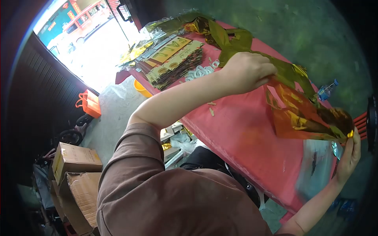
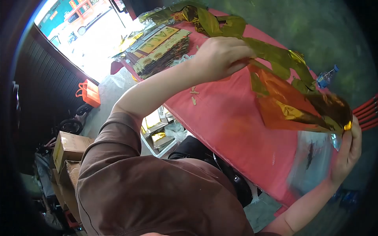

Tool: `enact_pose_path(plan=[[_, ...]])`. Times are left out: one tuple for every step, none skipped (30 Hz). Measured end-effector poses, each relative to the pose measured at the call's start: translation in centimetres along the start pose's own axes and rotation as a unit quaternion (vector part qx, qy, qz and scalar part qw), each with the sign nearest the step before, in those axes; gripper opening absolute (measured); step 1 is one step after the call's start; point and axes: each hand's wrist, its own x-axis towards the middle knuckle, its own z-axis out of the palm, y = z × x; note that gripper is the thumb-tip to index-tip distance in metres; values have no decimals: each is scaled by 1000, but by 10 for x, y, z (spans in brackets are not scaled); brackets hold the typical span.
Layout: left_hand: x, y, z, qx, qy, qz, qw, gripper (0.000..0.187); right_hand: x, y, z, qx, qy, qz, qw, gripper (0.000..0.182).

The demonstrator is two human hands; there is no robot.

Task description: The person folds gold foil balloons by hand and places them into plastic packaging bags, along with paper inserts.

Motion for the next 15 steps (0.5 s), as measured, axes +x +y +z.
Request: enact_pose_path(plan=[[-5, 3, -7, 48, 30, 48, 997, 14, -4, -3, -3, -37, -3, -31, 999, 25], [-10, 7, -11, 94, 58, 95, 989, 13, -10, -8, -5, -36, -4, -31, 999, 25], [-17, 11, -13, 95, 57, 93, 989, 13, -16, -13, -6, -27, -35, -35, 998, 24], [-26, 16, -13, 95, 57, 116, 987, 13, -17, -24, -1, -18, -67, -38, 997, 22], [-34, 19, -13, 95, 56, 139, 984, 13, -18, -35, 7, -2, -84, -51, 995, 16], [-43, 19, -15, 99, 53, 137, 984, 13, -22, -34, 8, 3, -85, -52, 995, 16], [-51, 17, -16, 106, 14, 93, 990, 22, -33, -33, 8, 41, -136, -15, 990, 13], [-60, 16, -15, 110, -25, 48, 993, 32, -41, -33, 10, 77, -187, 24, 979, 12], [-71, 13, -16, 111, -95, -13, 989, 32, -48, -33, 13, 78, -187, 26, 979, 12], [-79, 10, -13, 110, -96, -13, 989, 32, -52, -38, 20, 87, -220, 77, 969, 8], [-87, 6, -11, 119, -138, -26, 983, 32, -56, -41, 27, 95, -251, 127, 955, 7], [-91, 4, -9, 128, -179, -38, 975, 32, -61, -41, 32, 96, -252, 127, 955, 7], [-94, 5, -8, 128, -180, -39, 974, 32, -66, -40, 37, 102, -267, 152, 946, 6], [-97, 6, -7, 104, -181, -63, 976, 31, -69, -41, 42, 108, -282, 175, 937, 4], [-99, 7, -7, 81, -182, -88, 976, 29, -70, -42, 46, 115, -280, 192, 933, 5]])
